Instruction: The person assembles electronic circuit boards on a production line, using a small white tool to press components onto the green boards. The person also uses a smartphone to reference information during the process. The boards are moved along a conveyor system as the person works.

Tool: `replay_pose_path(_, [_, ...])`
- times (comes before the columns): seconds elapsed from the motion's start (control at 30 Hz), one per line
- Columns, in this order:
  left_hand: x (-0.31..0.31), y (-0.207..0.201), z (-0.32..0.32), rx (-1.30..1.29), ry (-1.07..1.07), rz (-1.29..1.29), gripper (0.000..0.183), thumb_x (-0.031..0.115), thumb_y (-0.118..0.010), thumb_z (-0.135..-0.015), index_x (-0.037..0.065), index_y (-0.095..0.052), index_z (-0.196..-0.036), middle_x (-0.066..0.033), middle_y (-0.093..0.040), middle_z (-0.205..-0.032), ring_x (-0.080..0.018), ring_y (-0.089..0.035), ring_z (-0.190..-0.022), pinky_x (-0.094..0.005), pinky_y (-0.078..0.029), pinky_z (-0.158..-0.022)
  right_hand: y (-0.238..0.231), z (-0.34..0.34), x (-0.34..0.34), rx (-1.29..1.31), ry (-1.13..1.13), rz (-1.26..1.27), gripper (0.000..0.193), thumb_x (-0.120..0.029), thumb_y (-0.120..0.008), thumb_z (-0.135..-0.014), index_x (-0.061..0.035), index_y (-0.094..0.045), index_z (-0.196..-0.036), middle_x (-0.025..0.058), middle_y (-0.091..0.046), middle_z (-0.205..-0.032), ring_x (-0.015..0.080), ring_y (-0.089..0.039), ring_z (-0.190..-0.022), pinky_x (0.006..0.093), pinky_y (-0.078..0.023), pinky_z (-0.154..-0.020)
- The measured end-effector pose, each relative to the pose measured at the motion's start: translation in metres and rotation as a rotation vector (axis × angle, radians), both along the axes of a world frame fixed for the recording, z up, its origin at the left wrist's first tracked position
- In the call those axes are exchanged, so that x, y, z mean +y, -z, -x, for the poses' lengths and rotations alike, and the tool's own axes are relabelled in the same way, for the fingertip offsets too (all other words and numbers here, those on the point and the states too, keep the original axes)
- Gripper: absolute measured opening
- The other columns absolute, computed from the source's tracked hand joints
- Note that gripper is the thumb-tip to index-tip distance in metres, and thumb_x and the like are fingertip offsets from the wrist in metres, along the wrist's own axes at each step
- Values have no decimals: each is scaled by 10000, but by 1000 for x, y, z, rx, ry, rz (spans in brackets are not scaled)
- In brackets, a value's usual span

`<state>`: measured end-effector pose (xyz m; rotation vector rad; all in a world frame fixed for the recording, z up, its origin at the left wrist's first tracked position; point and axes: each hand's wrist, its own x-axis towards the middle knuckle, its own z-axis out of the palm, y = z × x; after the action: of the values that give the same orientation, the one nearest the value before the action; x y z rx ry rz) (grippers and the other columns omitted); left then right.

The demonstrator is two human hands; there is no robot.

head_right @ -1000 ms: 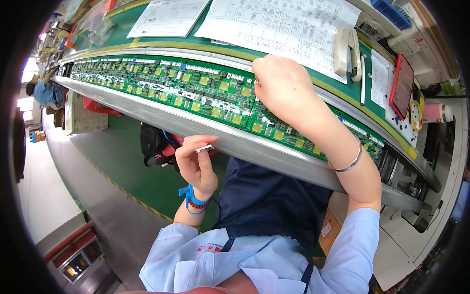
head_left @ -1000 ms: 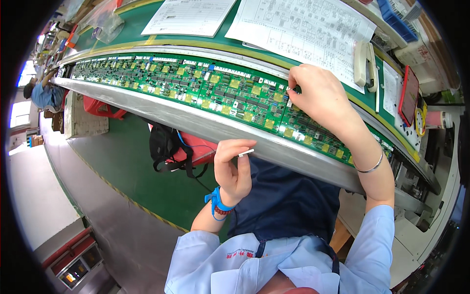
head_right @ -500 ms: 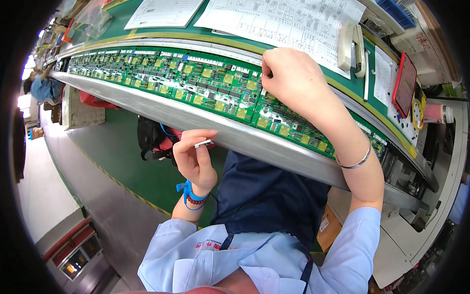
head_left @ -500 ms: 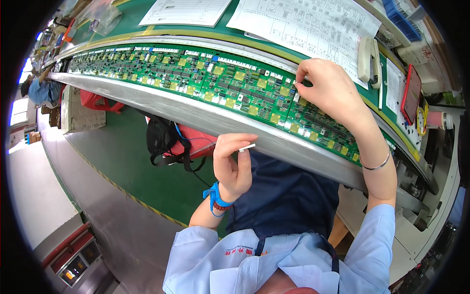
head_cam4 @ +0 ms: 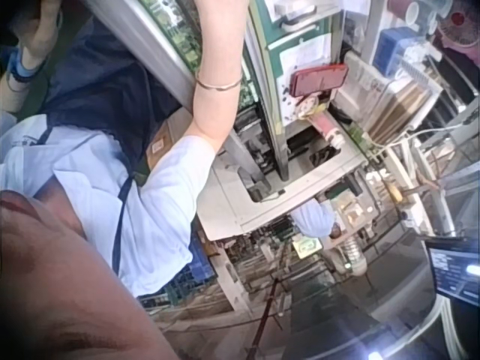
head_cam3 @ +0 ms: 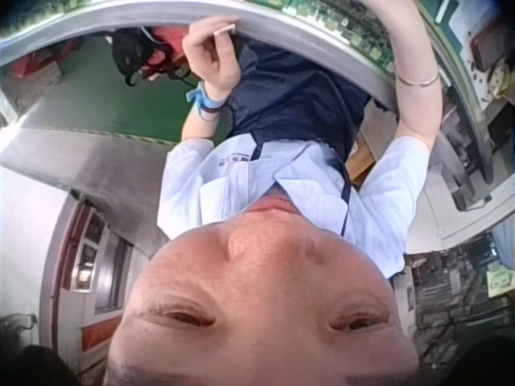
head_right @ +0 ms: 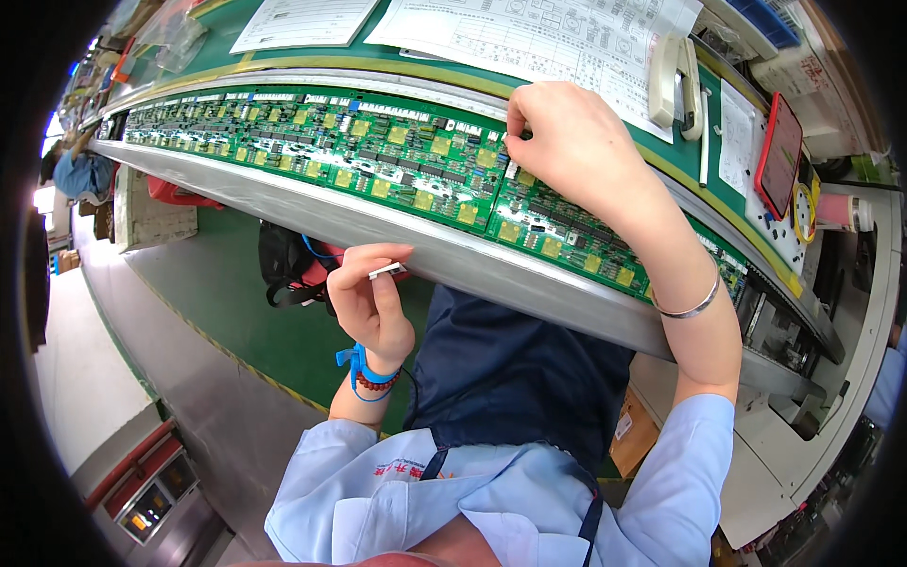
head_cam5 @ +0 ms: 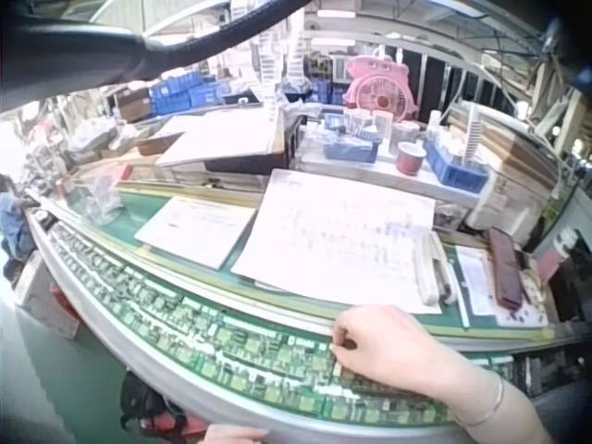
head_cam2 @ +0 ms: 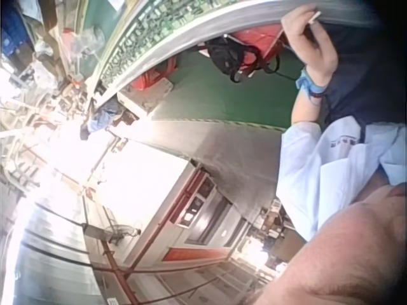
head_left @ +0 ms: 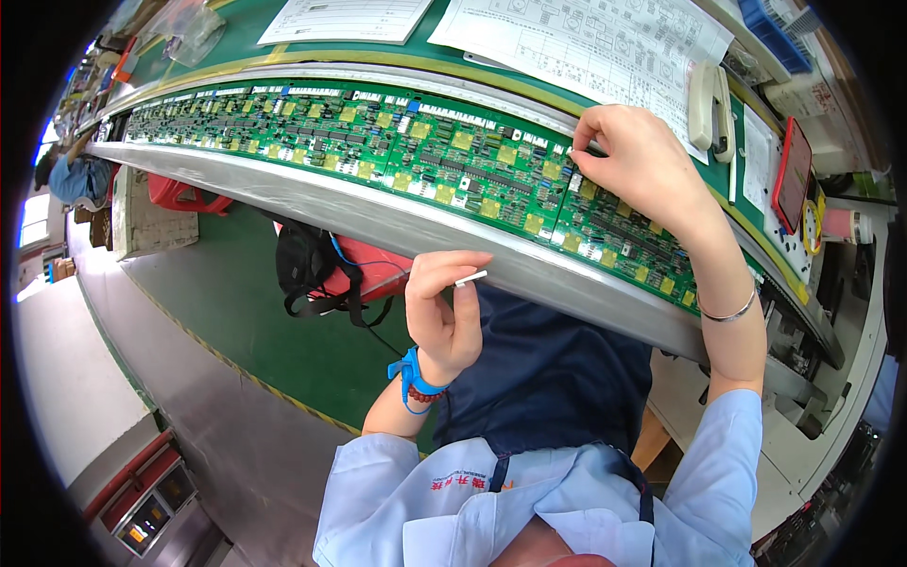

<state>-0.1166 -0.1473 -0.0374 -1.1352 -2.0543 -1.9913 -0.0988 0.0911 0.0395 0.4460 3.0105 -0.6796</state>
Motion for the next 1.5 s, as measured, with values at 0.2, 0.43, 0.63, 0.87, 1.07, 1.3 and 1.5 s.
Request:
replay_pose_path(0.2, [0, 0, 0, -10, 5, -11, 85, 32, -416, -948, -6, -423, -1024, -212, -602, -989, -204, -577, -848, -272, -471, -723, -4, -2, -1, -25, 4, -3, 95, -117, -623, -746, -22, -616, -754, 136, -635, -800, 307, -605, -857, 407, -474, -774])
replay_pose_path(0.43, [0, -1, 0, -4, 4, -10, 85, 30, -416, -946, -5, -426, -1023, -215, -602, -989, -208, -577, -854, -278, -467, -737, -4, -5, -2, 4, -2, -12, 93, -105, -618, -743, -14, -604, -753, 142, -632, -803, 309, -600, -865, 408, -471, -768])
replay_pose_path(0.63, [0, -3, 0, -14, 10, -13, 85, 28, -420, -945, -6, -425, -1022, -215, -602, -991, -213, -580, -866, -281, -464, -750, -1, -7, 0, 31, -31, -45, 97, -98, -630, -741, -6, -614, -766, 147, -633, -791, 311, -612, -825, 405, -480, -744])
replay_pose_path(0.87, [0, -4, -3, -3, 8, 4, 88, 38, -430, -947, -6, -427, -1024, -213, -601, -994, -212, -580, -865, -284, -464, -754, -6, -9, -3, -25, -42, -78, 109, -102, -653, -751, -1, -640, -791, 148, -631, -783, 303, -617, -794, 388, -482, -723])
replay_pose_path(1.07, [2, -14, -8, 1, 43, 7, 92, 40, -439, -947, -10, -436, -1025, -211, -602, -1000, -214, -573, -883, -290, -457, -778, -1, -21, 0, 93, -67, -110, 113, -105, -638, -761, -8, -601, -808, 134, -603, -756, 300, -588, -751, 394, -467, -687])
replay_pose_path(1.3, [7, -34, -23, -224, 206, 41, 104, -41, -448, -927, -22, -482, -1024, -171, -598, -1008, -164, -561, -858, -276, -458, -773, -45, -70, -25, 190, 69, 168, 92, -98, -626, -804, -29, -575, -835, 96, -546, -753, 227, -568, -667, 317, -445, -579])
replay_pose_path(1.5, [33, -48, -57, -580, 445, 116, 68, -16, -509, -928, -18, -518, -995, -87, -585, -965, -96, -559, -819, -231, -464, -719, -25, -153, -44, 317, 116, 534, 194, -15, -635, -810, -8, -628, -1003, 83, -567, -882, 159, -565, -727, 258, -470, -644])
